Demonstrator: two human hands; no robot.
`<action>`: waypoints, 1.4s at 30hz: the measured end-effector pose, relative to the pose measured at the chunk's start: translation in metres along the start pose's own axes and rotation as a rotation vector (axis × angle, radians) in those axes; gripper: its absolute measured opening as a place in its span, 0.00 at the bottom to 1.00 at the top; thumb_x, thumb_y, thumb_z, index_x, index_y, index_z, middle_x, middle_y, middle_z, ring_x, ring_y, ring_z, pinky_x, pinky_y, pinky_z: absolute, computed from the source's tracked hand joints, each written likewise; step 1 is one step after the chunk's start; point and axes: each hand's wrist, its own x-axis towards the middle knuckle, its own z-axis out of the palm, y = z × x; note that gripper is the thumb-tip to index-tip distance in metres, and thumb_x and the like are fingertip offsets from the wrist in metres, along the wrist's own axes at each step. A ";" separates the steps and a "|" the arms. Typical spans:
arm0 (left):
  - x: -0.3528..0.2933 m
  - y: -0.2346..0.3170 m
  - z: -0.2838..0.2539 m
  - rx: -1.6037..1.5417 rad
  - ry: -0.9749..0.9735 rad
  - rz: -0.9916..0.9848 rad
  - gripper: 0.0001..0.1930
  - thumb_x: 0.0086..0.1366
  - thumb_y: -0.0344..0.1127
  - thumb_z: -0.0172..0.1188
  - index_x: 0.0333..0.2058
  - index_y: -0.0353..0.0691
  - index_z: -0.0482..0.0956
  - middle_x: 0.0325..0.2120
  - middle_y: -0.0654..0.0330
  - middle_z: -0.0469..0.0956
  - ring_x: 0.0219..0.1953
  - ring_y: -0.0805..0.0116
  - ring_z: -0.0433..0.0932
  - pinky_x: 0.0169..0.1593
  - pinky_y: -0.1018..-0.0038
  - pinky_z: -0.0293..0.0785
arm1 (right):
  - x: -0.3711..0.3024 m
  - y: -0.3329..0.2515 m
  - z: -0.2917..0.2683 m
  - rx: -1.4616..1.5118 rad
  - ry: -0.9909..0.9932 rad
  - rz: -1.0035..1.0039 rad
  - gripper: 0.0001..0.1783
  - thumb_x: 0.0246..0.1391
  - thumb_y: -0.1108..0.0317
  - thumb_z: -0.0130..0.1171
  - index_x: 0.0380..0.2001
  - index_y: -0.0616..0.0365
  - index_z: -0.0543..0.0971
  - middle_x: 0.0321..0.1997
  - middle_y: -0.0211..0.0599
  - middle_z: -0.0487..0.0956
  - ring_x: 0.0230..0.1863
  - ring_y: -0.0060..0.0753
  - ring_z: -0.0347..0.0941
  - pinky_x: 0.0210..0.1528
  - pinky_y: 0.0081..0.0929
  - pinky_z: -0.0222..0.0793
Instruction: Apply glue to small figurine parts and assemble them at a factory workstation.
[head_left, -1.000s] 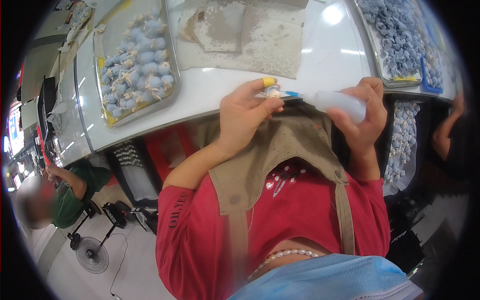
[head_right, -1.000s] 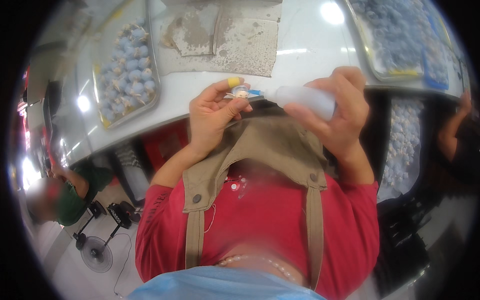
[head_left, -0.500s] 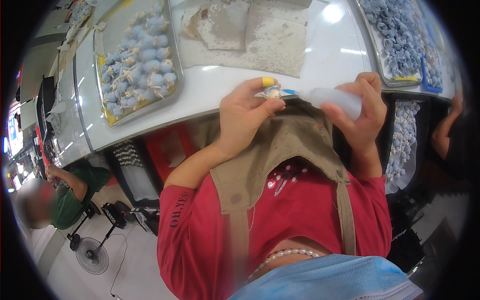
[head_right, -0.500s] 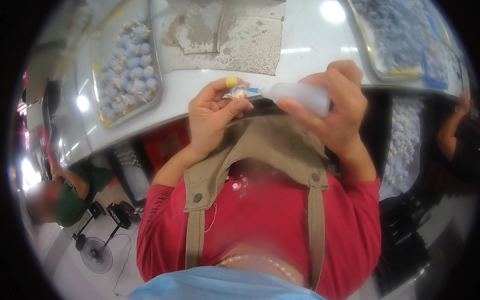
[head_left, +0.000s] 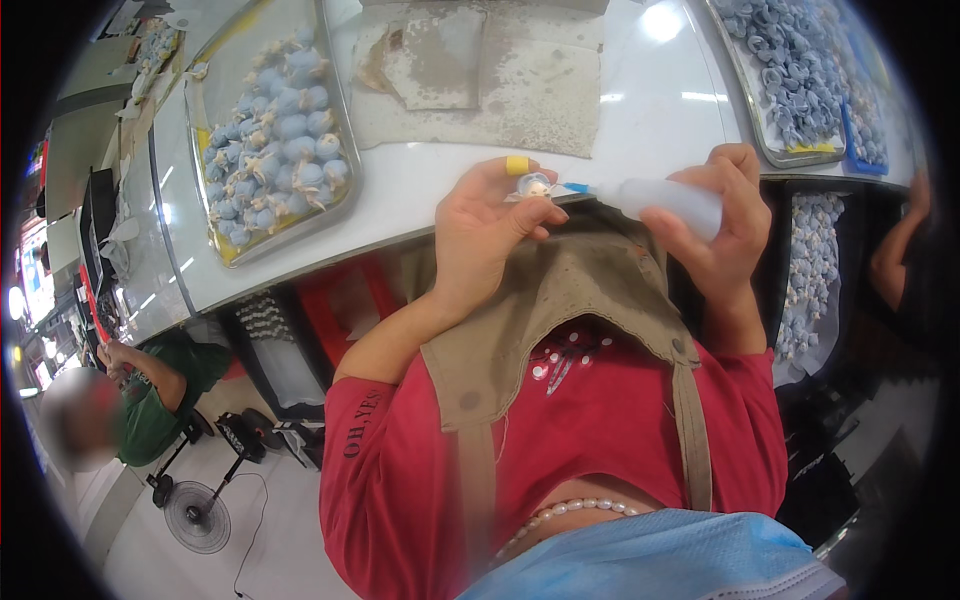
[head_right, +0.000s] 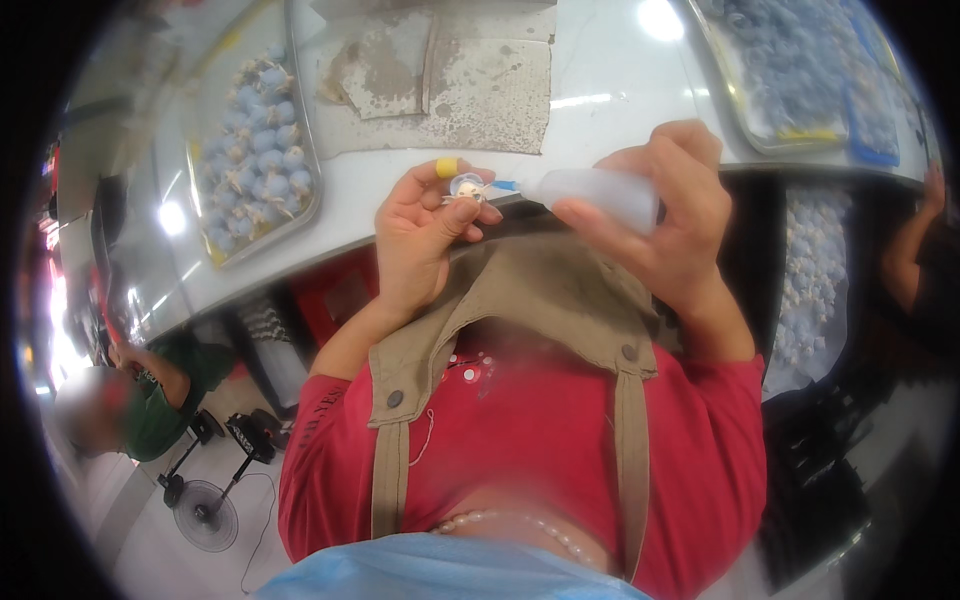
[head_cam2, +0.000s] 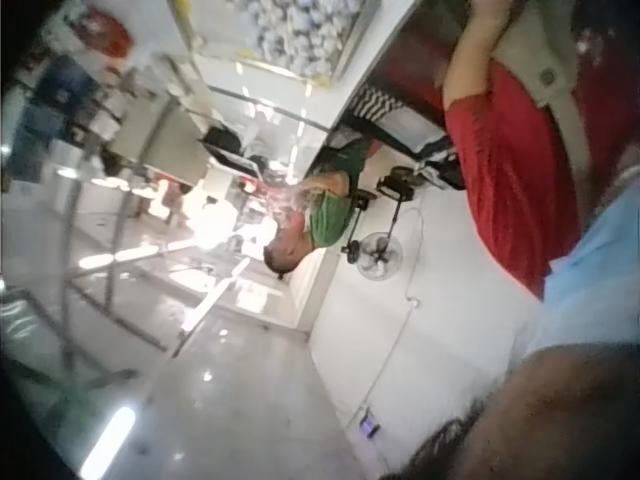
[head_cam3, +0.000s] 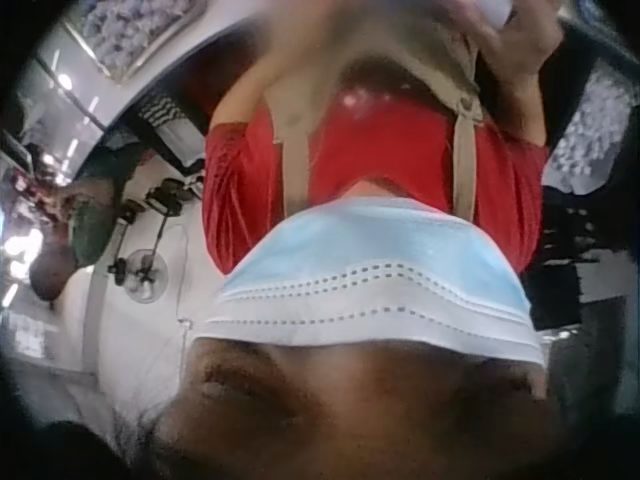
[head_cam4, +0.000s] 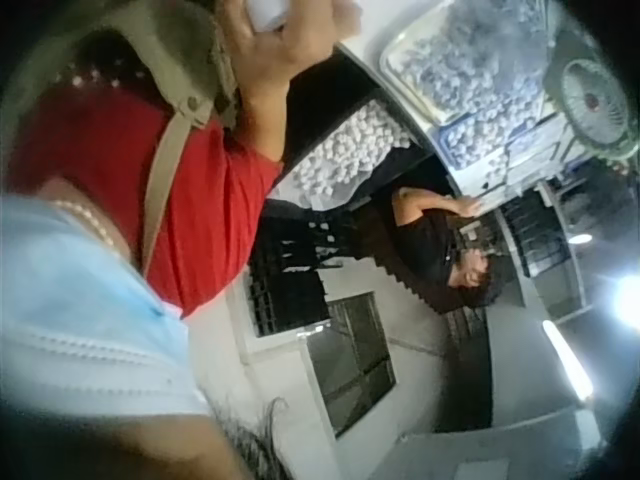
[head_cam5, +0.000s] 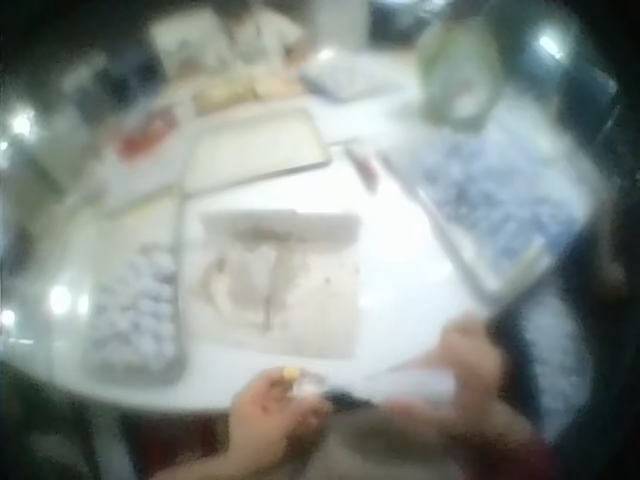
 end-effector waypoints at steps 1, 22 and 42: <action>0.001 0.000 -0.001 -0.031 0.004 -0.009 0.16 0.57 0.25 0.57 0.45 0.34 0.67 0.40 0.51 0.74 0.32 0.71 0.76 0.30 0.84 0.71 | 0.000 0.002 0.000 0.031 0.015 -0.005 0.16 0.28 0.66 0.72 0.20 0.59 0.75 0.20 0.32 0.68 0.26 0.30 0.62 0.27 0.22 0.59; 0.016 0.031 -0.015 -0.257 -0.173 -0.213 0.15 0.59 0.31 0.55 0.45 0.35 0.68 0.39 0.48 0.74 0.29 0.70 0.76 0.27 0.87 0.71 | 0.058 0.126 -0.007 -0.827 0.317 0.092 0.15 0.39 0.57 0.64 0.32 0.48 0.76 0.34 0.27 0.77 0.43 0.34 0.67 0.44 0.38 0.52; 0.026 0.007 0.028 -0.029 -0.088 -0.171 0.21 0.56 0.26 0.58 0.49 0.34 0.67 0.40 0.57 0.74 0.36 0.71 0.76 0.36 0.82 0.70 | 0.043 0.181 -0.061 -0.231 0.435 0.214 0.10 0.53 0.73 0.51 0.39 0.57 0.76 0.36 0.34 0.76 0.34 0.26 0.70 0.36 0.21 0.65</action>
